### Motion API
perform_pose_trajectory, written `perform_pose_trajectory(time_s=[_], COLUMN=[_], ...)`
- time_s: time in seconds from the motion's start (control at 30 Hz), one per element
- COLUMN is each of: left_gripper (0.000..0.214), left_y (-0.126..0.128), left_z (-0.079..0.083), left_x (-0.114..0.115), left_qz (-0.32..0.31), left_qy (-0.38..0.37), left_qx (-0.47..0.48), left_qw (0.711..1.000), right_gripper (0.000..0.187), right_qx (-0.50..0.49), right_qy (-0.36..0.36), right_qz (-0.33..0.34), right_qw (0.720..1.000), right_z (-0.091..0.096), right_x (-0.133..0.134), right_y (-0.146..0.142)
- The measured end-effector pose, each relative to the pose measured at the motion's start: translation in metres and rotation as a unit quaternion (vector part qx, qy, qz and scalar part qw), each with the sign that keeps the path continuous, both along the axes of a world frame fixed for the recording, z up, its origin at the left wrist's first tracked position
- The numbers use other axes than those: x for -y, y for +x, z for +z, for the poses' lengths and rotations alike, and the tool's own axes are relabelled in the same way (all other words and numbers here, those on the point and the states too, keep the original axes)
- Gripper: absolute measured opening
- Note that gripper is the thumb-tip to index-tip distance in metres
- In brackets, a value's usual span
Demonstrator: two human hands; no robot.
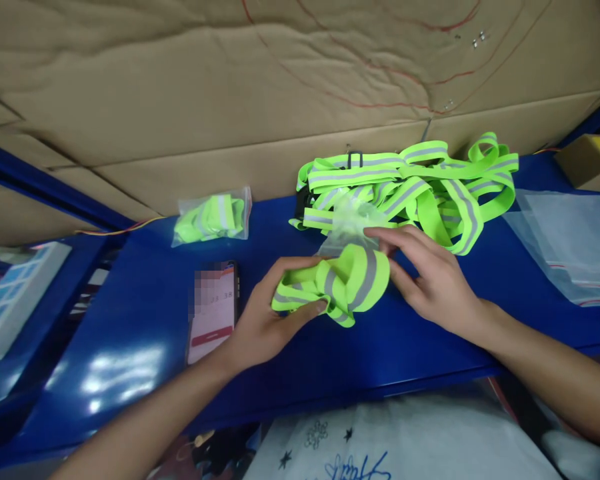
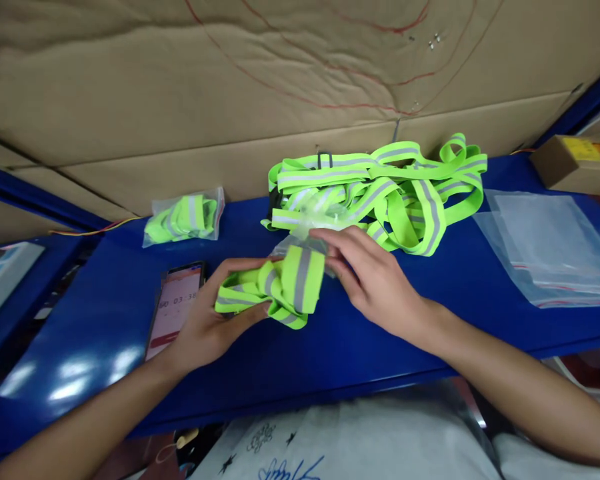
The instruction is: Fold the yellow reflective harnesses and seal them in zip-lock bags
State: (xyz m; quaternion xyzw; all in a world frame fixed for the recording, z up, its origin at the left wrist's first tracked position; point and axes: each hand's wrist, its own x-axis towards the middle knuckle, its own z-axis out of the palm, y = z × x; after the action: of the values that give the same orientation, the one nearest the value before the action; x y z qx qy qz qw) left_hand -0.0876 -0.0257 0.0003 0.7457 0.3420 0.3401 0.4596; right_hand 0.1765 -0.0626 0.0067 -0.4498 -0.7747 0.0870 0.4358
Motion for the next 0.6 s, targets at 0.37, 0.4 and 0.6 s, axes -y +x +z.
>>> perform_pose_trajectory(time_s=[0.37,0.4,0.6], left_gripper=[0.049,0.047,0.042], left_y=[0.011,0.012,0.011], left_z=[-0.017,-0.017,-0.015], left_x=[0.011,0.011,0.004], left_qz=[0.121,0.118,0.108], left_qy=[-0.217,-0.231,-0.259], left_qx=[0.236,0.245,0.232], left_qw=[0.939,0.934,0.931], right_gripper=[0.010,0.009,0.013], right_qx=[-0.300,-0.323,-0.407], right_qy=[-0.229,-0.237,-0.264], right_qz=[0.040,0.052,0.078], right_qw=[0.925,0.915,0.871], right_z=[-0.021,-0.021,-0.020], right_x=[0.005,0.006,0.009], right_y=[-0.029,-0.032,-0.038])
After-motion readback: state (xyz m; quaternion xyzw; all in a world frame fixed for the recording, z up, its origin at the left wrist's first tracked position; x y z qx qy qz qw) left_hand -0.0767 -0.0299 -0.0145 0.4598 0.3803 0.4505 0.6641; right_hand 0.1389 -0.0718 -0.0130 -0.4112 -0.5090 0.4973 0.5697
